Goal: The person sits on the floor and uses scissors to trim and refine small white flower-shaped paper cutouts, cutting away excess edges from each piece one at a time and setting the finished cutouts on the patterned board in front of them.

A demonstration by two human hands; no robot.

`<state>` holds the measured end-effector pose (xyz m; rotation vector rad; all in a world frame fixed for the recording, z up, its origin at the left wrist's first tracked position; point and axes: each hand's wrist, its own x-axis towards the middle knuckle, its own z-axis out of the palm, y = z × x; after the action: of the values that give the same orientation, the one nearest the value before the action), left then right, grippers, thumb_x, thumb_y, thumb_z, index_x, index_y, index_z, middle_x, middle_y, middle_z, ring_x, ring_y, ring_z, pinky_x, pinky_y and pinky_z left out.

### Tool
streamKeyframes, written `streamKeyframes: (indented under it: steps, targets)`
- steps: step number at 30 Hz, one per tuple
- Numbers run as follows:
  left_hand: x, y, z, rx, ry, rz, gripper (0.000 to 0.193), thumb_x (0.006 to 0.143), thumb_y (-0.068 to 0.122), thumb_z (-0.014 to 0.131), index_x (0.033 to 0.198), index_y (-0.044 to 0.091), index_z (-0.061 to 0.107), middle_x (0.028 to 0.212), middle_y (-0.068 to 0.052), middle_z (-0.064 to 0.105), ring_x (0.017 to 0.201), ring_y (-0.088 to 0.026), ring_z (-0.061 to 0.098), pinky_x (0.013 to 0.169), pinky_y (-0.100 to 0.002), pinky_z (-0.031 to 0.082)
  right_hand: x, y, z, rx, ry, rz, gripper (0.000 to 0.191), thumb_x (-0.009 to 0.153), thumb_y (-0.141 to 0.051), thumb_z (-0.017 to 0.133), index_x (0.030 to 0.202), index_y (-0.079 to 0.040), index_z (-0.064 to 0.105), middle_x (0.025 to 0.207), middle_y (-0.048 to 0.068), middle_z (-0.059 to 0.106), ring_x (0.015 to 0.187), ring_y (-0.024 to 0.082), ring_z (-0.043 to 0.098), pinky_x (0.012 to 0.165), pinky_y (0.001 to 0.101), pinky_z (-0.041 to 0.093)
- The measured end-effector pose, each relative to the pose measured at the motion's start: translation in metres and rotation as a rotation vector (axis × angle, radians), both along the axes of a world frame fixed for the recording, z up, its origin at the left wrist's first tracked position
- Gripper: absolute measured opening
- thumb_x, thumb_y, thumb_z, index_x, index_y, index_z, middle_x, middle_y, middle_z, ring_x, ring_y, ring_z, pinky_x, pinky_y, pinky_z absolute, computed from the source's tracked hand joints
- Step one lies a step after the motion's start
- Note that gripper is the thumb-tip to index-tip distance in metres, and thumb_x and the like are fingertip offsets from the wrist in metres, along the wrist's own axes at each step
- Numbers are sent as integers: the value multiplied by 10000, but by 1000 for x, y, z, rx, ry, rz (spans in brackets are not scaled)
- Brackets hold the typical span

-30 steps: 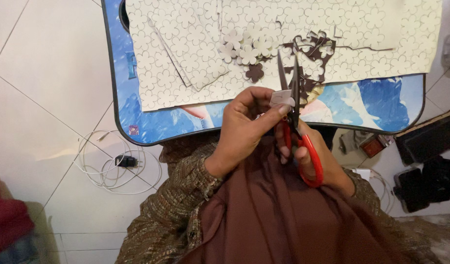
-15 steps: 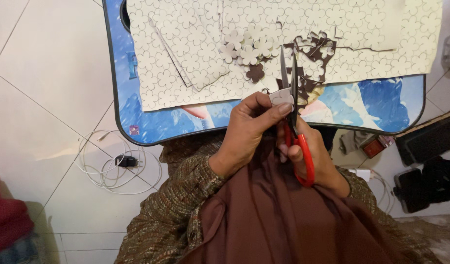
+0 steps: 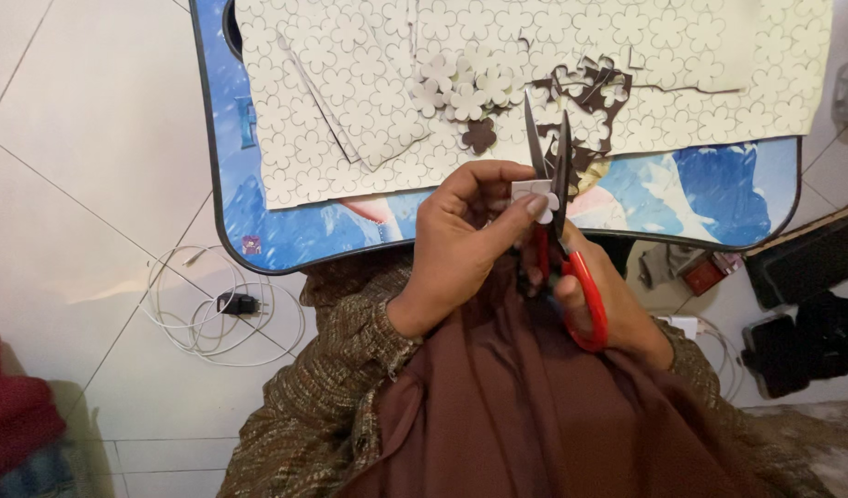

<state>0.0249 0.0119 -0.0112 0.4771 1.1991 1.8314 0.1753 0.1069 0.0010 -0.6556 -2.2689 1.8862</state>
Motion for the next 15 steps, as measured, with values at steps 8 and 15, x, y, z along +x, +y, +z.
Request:
streamKeyframes:
  steps: [8,15]
  targets:
    - [-3,-1,5,0,37,-31,301,984,23,740,1261,-26,631,1083,-77,737,981,-96,692,874,-247,588,4,4,-2,-36,-25,24,1206,769,-989,283,1449,0,408,818,21,539,715,127,541,645,285,472]
    - [-7,-3,6,-9,80,-16,357,979,20,740,1307,-6,604,1095,-65,712,1001,-97,679,892,-238,575,4,3,-2,-172,-37,-6,1103,748,-984,406,1221,8,505,814,25,499,706,108,502,619,275,474]
